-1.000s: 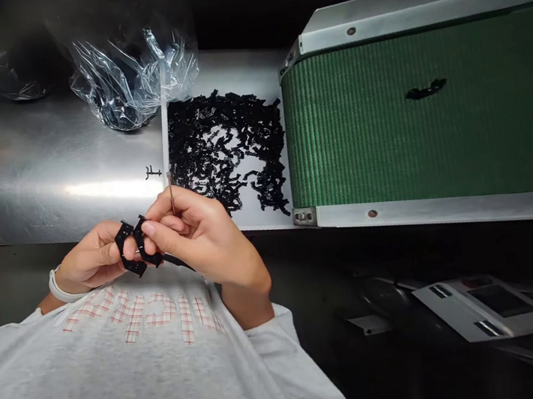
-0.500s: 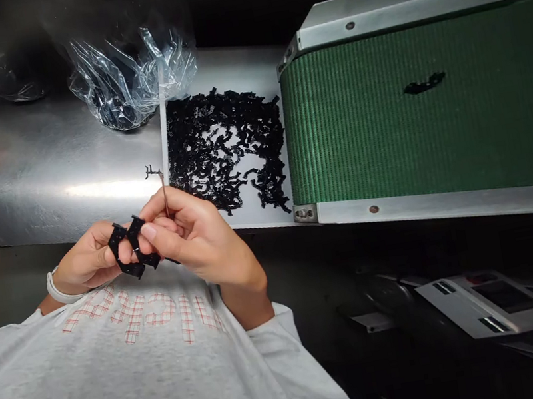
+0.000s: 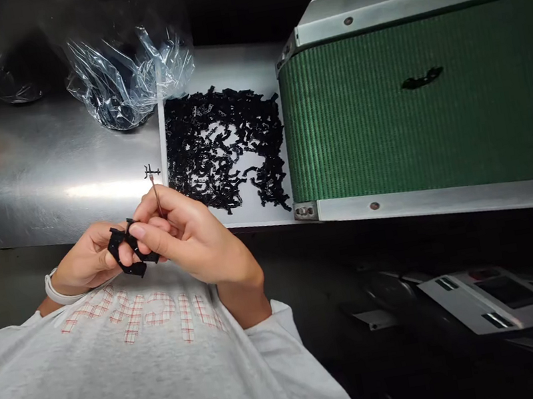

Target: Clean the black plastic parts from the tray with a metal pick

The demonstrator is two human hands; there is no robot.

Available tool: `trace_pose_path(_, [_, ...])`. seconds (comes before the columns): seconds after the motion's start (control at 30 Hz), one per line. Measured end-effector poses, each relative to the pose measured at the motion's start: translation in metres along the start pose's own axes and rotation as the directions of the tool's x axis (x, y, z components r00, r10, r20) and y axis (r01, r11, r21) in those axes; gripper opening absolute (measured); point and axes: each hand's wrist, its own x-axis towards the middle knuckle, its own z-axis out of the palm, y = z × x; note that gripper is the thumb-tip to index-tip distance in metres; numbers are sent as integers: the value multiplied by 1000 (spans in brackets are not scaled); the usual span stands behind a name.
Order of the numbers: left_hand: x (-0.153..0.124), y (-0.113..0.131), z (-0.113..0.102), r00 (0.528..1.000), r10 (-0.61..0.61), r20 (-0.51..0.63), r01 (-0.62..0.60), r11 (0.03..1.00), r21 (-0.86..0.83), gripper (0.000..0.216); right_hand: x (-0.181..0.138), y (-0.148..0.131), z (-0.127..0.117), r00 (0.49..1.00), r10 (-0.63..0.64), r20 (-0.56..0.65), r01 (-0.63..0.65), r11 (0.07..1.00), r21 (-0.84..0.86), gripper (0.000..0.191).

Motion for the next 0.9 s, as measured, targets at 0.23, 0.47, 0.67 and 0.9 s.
trace_pose_path(0.23, [1,3,2,1000,-18,-11,18,999,28,31,0,6,-2,999,-17,36,14,997,82,28])
trace_pose_path(0.47, [2,2,3,999,33,0,-32,999,-20,24,2,15,8,991,-93,-96,99,993,57,30])
trace_pose_path(0.67, [1,4,5,999,18,28,-15,994,-107,30,-1,16,10,988,-134,-73,144,979,147,20])
trace_pose_path(0.9, [1,3,6,999,17,32,-15,997,-77,30,-3,16,9,982,-142,-124,156,982,111,23])
